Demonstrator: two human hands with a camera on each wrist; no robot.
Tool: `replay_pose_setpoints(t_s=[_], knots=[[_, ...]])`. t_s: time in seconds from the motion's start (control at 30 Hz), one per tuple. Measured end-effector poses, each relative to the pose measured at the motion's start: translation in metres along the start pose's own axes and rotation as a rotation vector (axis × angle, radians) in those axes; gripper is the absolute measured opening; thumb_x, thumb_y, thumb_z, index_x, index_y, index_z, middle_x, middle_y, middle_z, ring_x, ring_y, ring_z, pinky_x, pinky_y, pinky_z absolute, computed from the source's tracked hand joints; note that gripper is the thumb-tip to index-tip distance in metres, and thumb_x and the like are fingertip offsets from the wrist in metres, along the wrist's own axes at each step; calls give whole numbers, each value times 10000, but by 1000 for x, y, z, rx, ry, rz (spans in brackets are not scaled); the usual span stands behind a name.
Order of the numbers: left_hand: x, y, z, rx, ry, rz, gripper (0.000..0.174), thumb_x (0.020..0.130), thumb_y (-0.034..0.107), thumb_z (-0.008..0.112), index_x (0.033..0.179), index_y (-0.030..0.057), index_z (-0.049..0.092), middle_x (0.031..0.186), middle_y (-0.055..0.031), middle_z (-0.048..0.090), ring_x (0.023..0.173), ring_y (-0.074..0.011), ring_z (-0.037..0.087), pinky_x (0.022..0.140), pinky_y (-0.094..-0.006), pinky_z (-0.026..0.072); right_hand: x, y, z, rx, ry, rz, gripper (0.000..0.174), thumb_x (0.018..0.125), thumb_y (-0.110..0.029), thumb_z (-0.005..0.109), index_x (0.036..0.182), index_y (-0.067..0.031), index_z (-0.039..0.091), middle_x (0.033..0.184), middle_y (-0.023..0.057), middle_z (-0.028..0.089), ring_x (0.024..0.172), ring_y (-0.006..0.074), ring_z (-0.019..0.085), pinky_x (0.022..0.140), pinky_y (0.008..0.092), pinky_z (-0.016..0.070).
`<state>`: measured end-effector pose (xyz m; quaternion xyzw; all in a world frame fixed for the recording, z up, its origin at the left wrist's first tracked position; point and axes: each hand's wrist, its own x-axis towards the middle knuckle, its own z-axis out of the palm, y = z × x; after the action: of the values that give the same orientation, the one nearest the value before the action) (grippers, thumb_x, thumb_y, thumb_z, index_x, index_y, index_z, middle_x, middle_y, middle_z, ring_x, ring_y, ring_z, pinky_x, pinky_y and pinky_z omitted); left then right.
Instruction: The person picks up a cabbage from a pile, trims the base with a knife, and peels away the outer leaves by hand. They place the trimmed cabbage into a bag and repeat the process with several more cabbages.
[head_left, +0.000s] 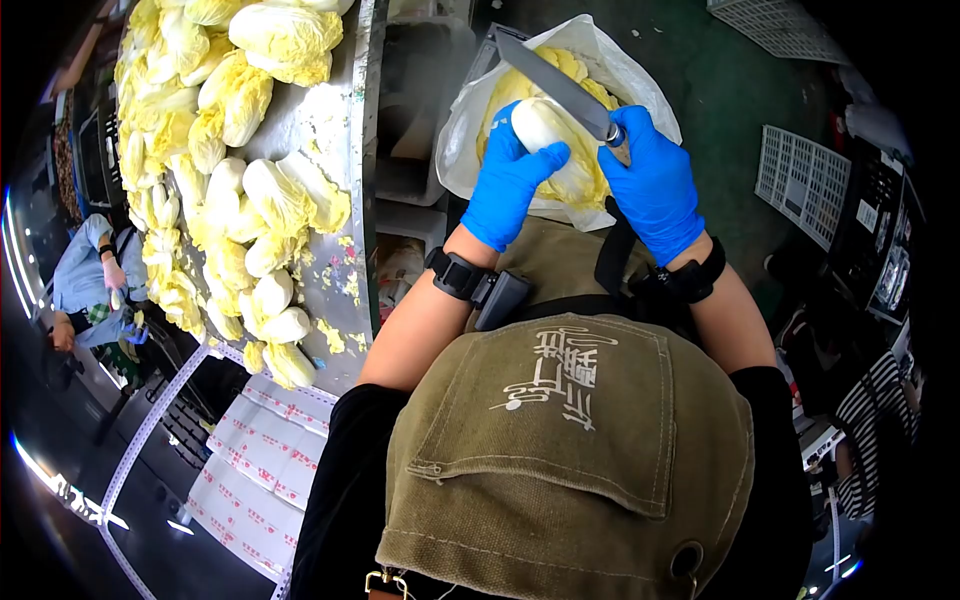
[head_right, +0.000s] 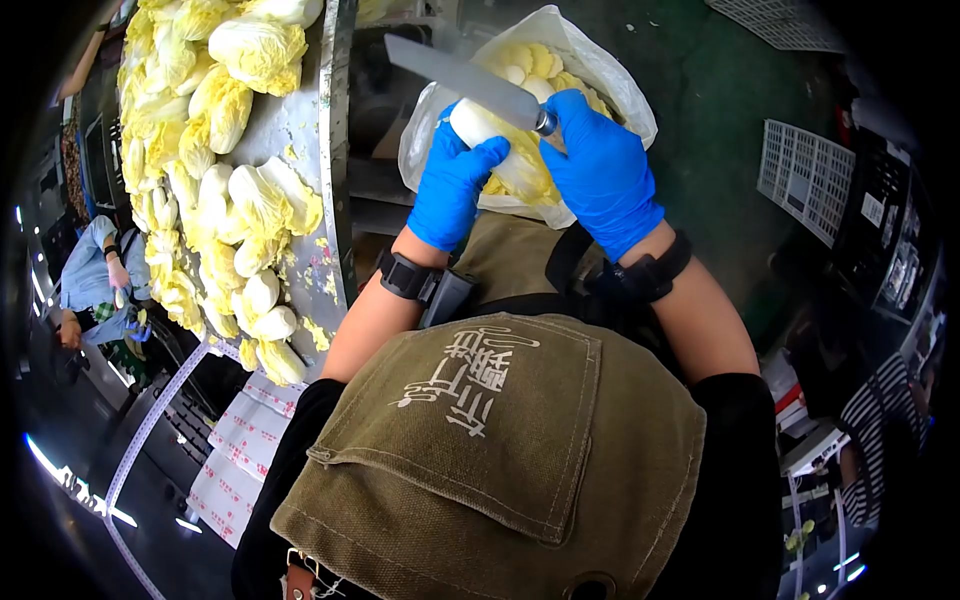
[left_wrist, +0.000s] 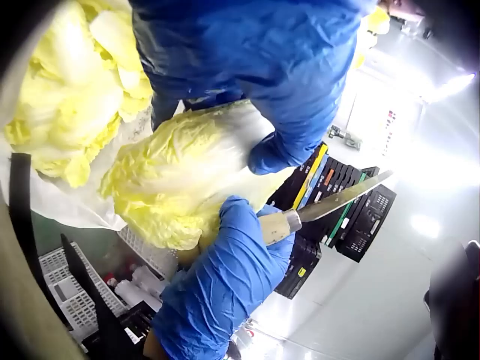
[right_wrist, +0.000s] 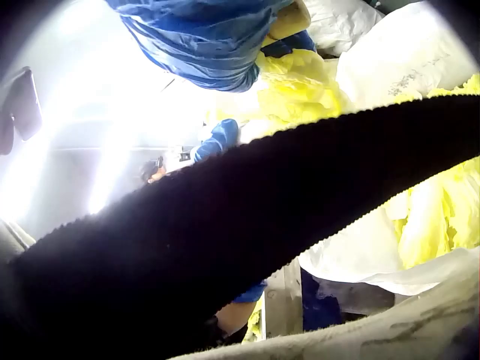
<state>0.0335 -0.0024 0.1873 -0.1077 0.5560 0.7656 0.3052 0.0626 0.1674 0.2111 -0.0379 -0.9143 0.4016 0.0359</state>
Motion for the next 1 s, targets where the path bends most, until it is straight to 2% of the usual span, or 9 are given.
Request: replay_pose_setpoints(t_s=[0.13, 0.23, 0.4, 0.53, 0.77, 0.8, 0.9, 0.93, 1.0], knots=[[3, -7, -5, -69, 59, 49, 562, 816, 61, 628, 1325, 49, 390, 1207, -75, 511, 1095, -169, 521, 967, -309, 424, 2, 2, 2, 36, 86, 16, 226, 783, -91, 637, 987, -95, 537, 757, 139, 621, 708, 331, 627, 606, 402, 493], [5, -5, -12, -290, 73, 40, 540, 823, 98, 596, 1328, 51, 409, 1246, -100, 507, 1151, -228, 507, 996, -364, 412, 4, 13, 0, 121, 105, 268, 247, 783, -94, 623, 1014, -78, 535, 791, 149, 629, 737, 340, 630, 636, 390, 499], [5, 4, -31, -757, 0, 17, 561, 793, 76, 548, 1330, 40, 387, 1373, -195, 407, 1256, -395, 411, 1044, -504, 366, 7, 48, 5, 267, 263, 421, 335, 775, -100, 628, 1088, -28, 531, 869, 89, 606, 714, 171, 573, 656, 330, 491], [5, 15, -41, -845, -64, -28, 569, 785, 93, 577, 1323, 52, 395, 1340, -177, 428, 1242, -384, 430, 1034, -493, 377, 4, 77, 7, 294, 303, 470, 326, 781, -125, 643, 1072, -32, 529, 853, 97, 619, 717, 191, 595, 661, 335, 499], [3, 21, -22, -444, -78, -30, 585, 773, 140, 652, 1308, 57, 429, 1184, -118, 524, 1169, -277, 498, 1002, -438, 414, 5, 62, 9, 277, -155, 364, 467, 764, -292, 754, 1079, -39, 520, 930, 121, 651, 814, 231, 637, 739, 333, 512], [3, 21, -19, -387, -105, 0, 585, 776, 138, 650, 1310, 56, 427, 1184, -118, 529, 1160, -270, 505, 999, -426, 419, 9, 39, 3, 563, -216, 396, 542, 727, -299, 797, 1088, -14, 510, 989, 103, 641, 873, 196, 618, 783, 326, 503], [-1, 22, -7, -333, -150, -26, 575, 795, 145, 636, 1322, 54, 423, 1219, -93, 528, 1118, -217, 538, 959, -358, 449, 10, 1, 3, 807, -348, 359, 453, 726, -111, 777, 1091, -19, 524, 983, 69, 633, 895, 146, 608, 797, 297, 507], [-2, 24, -1, -321, -157, -26, 574, 801, 146, 629, 1327, 48, 419, 1227, -94, 528, 1118, -214, 538, 958, -356, 449, 6, 10, 12, 596, -302, 277, 499, 706, -90, 788, 1118, -21, 514, 958, 50, 621, 880, 136, 599, 792, 287, 503], [-4, 24, 2, -331, -156, -33, 554, 835, 141, 588, 1345, 38, 398, 1225, -92, 534, 1129, -203, 533, 962, -343, 445, 8, 9, 4, 647, -302, 348, 597, 670, -201, 828, 1128, 0, 502, 975, 71, 607, 900, 147, 583, 810, 297, 482]])
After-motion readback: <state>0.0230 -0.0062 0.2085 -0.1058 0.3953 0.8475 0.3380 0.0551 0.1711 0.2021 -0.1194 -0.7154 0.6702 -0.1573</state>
